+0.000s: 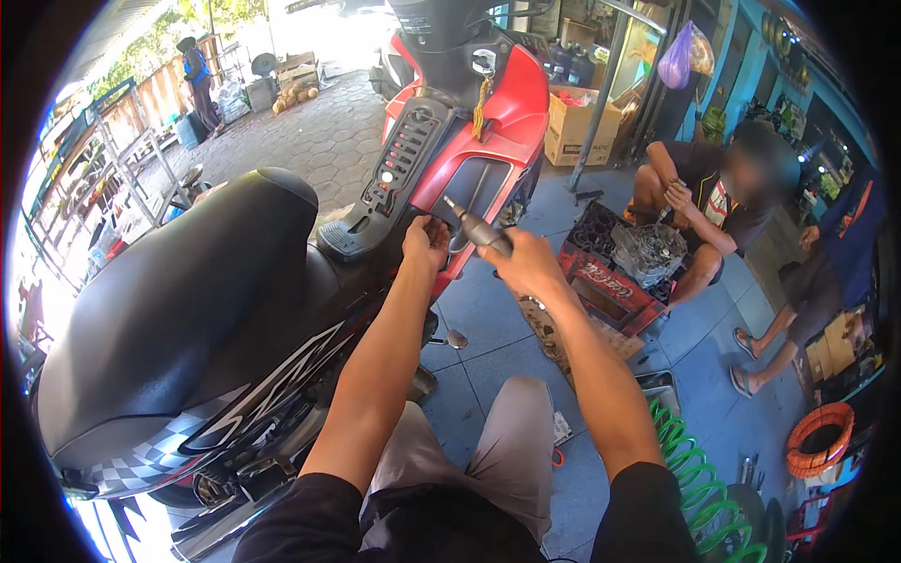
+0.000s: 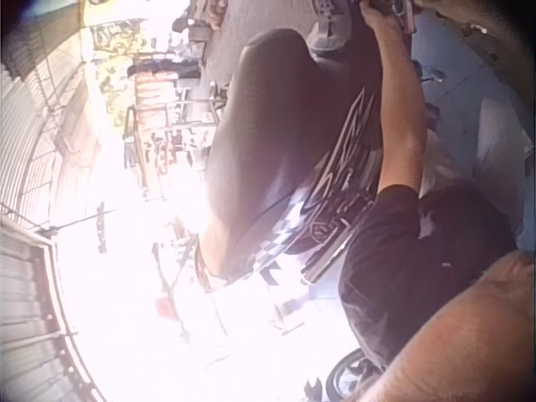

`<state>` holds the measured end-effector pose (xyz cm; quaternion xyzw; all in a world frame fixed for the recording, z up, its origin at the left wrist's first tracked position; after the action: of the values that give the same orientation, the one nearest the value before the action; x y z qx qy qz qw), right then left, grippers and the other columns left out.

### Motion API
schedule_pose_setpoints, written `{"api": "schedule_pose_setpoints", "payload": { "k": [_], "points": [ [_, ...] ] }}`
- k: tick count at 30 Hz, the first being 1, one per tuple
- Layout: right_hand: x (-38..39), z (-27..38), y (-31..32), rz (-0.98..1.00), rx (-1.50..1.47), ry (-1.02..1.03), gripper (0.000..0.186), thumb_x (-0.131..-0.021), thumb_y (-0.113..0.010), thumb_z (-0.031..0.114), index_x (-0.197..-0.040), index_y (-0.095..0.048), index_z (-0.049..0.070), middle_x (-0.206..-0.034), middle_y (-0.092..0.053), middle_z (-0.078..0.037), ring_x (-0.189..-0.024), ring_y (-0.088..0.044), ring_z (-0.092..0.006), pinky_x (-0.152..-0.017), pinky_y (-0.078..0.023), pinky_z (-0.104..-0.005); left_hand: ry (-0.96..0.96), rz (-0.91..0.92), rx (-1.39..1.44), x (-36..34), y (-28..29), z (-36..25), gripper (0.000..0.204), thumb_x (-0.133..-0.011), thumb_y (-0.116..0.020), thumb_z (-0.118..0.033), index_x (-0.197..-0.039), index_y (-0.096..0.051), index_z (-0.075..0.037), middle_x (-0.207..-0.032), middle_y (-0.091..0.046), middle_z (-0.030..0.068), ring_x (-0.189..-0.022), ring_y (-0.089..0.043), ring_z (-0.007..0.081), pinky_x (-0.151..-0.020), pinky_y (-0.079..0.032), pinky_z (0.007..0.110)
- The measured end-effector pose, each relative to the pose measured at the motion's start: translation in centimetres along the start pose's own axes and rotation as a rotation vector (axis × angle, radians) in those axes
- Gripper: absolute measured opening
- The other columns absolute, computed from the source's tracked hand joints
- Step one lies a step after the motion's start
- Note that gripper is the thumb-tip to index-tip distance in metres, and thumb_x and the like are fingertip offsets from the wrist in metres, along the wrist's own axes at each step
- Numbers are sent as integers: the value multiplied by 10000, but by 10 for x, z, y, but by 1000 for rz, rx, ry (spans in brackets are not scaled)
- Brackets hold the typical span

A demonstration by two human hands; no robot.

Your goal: Remove screws from motorcycle fairing and front license plate using a pneumatic screwdriver.

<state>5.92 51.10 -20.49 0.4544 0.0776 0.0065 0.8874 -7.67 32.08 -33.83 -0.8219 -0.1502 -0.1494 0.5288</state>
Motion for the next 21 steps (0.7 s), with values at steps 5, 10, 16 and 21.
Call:
{"api": "schedule_pose_setpoints", "payload": {
  "k": [5,10,16,21],
  "points": [
    [0,28,28,-117,-518,-125,467,-894,-701,393,-1066,-625,-34,-771,-642,-97,-547,-627,-196,-492,-504,-335,38,147,-68,40,-45,-11,210,-920,-613,-213,-848,-599,-16,-754,-603,75,-690,-579,205,-671,-527,329],
    [-37,78,44,-328,-1058,-42,403,-924,-681,380,-1038,-620,-2,-680,-565,-42,-439,-548,-150,-383,-425,-311,16,449,-319,67,-168,-56,324,-1032,-536,-335,-887,-589,-50,-761,-572,32,-607,-505,123,-540,-454,223],
    [-87,101,36,-382,-1305,-49,374,-967,-629,358,-904,-567,-5,-705,-530,-60,-432,-535,-184,-368,-414,-332,-171,538,-856,97,-277,-107,297,-1047,-512,-291,-919,-631,-52,-695,-482,-25,-496,-367,78,-418,-288,230],
    [-101,111,35,-446,-1401,-113,370,-972,-620,341,-857,-550,-4,-658,-497,-54,-403,-512,-195,-364,-402,-339,-771,574,-1579,95,-315,-111,327,-1005,-539,-212,-1287,-649,-88,-699,-471,-44,-455,-303,60,-401,-242,253]
  ]
}}
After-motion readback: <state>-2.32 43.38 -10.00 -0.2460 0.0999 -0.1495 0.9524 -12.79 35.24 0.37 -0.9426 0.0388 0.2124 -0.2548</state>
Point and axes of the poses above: each hand's wrist, its own x-axis away from the middle knuckle, its own y-axis out of the back of the hand, z = x × y, the point moved 2 cm from there along -x, towards the middle knuckle
